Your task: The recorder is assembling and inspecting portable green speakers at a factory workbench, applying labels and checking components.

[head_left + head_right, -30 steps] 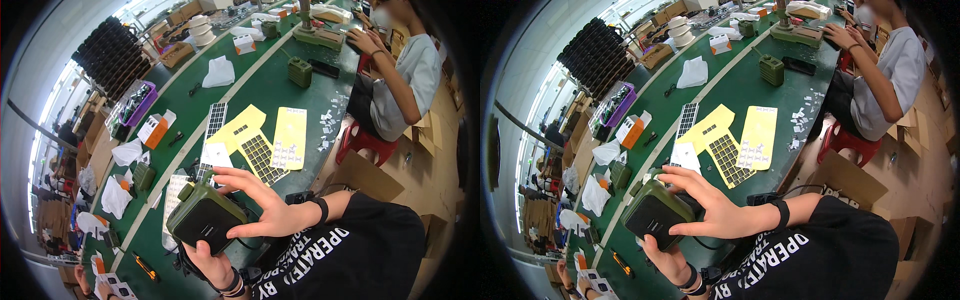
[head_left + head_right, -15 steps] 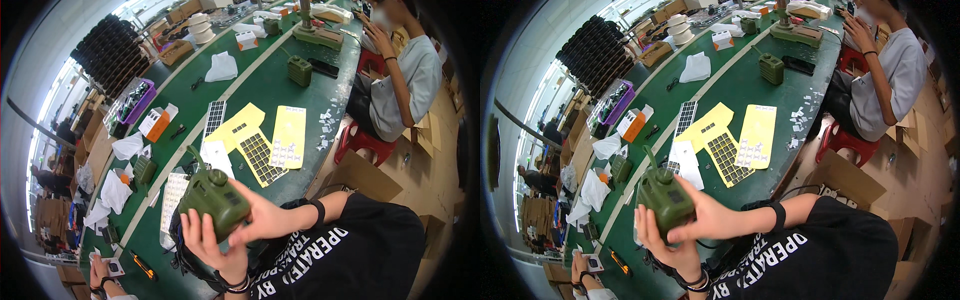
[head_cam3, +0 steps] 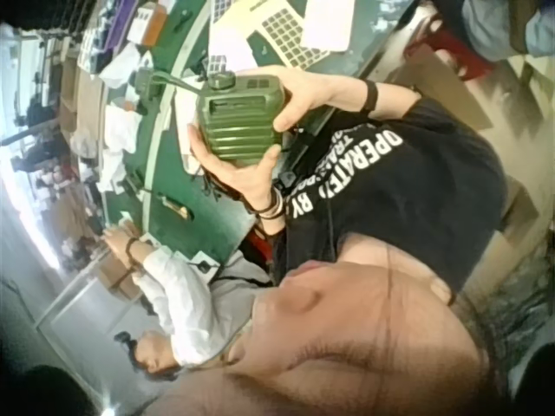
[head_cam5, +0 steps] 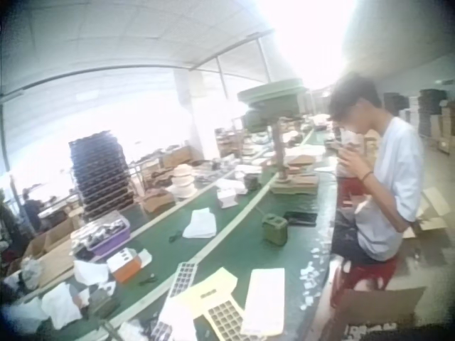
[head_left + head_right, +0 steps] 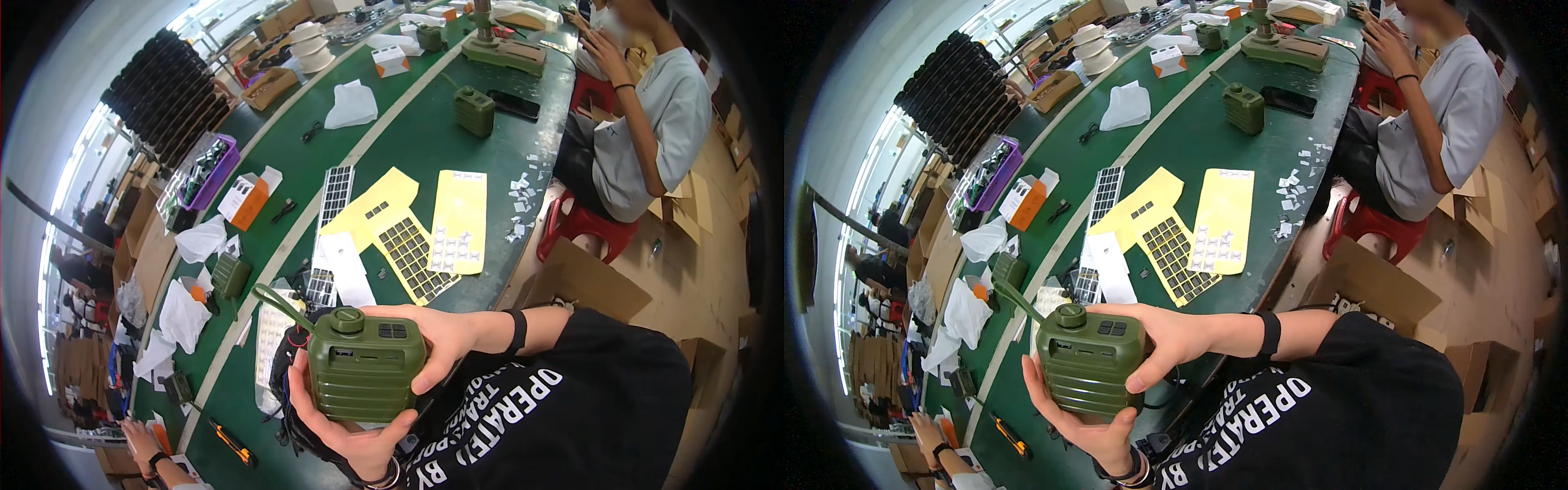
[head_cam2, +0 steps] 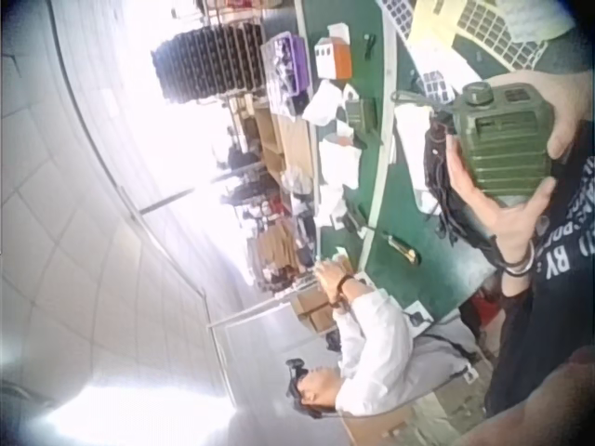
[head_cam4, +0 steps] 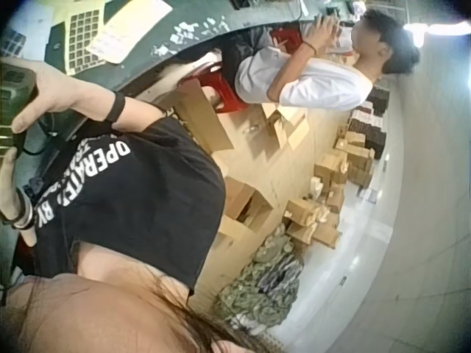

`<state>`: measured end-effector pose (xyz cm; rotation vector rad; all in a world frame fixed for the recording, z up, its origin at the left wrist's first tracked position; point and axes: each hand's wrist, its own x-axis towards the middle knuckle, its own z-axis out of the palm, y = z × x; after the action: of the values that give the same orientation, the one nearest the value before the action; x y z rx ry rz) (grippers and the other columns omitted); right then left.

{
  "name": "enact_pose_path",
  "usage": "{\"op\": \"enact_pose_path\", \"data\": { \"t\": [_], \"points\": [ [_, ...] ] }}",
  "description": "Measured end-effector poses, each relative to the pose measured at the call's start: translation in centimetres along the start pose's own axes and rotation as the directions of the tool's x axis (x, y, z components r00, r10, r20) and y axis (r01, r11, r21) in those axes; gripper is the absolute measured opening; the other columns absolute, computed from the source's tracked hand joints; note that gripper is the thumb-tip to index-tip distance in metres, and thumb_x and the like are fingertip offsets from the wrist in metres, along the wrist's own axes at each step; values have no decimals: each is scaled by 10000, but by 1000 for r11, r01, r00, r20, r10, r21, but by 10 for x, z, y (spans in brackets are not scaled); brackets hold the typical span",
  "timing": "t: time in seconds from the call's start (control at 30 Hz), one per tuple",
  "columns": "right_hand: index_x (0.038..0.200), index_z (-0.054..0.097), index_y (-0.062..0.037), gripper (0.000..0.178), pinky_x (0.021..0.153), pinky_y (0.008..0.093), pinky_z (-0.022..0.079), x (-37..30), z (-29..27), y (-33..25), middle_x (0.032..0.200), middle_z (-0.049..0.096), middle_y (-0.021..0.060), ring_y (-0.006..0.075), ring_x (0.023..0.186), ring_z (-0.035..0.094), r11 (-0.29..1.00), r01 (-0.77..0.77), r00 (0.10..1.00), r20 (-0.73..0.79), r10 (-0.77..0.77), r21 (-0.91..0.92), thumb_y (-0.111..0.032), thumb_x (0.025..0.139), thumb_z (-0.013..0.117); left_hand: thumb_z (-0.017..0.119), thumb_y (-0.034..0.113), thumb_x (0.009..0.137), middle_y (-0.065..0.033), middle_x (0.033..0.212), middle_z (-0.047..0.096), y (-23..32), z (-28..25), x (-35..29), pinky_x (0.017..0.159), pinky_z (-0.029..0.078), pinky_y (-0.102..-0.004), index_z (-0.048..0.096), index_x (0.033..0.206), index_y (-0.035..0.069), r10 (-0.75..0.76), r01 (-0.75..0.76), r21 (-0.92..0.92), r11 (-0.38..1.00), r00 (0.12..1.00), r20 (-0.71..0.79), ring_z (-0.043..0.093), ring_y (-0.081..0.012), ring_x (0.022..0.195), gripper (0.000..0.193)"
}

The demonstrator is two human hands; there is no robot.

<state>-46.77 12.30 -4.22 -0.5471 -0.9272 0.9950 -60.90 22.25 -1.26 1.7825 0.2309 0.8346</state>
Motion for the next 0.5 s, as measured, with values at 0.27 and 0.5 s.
{"op": "enact_pose_path", "data": {
  "t": [0.27, 0.5],
  "points": [
    [1194, 482, 33, 626, 842, 313, 454, -10, -64, -29, 1019, 598, 100, 177, 947, 565, 984, -131, 724, -690, 14, -117, -95, 639, 742, 647, 284, 830, -204, 1330, 360, 6, -29, -8, 967, 356, -370, 178, 1391, 1, 233, -216, 278, 936, 972, -26, 399, -299, 1207, 784],
    [1164, 517, 36, 687, 815, 295, 466, -67, -257, -101, 1021, 594, 128, 196, 916, 574, 542, -424, 424, -688, -589, -725, -124, 532, 733, 557, 282, 891, -190, 1317, 397, 0, -44, -17, 954, 377, -370, 220, 1369, -16, 189, -143, 245, 959, 966, -175, 452, -302, 1156, 657]
  ]
}}
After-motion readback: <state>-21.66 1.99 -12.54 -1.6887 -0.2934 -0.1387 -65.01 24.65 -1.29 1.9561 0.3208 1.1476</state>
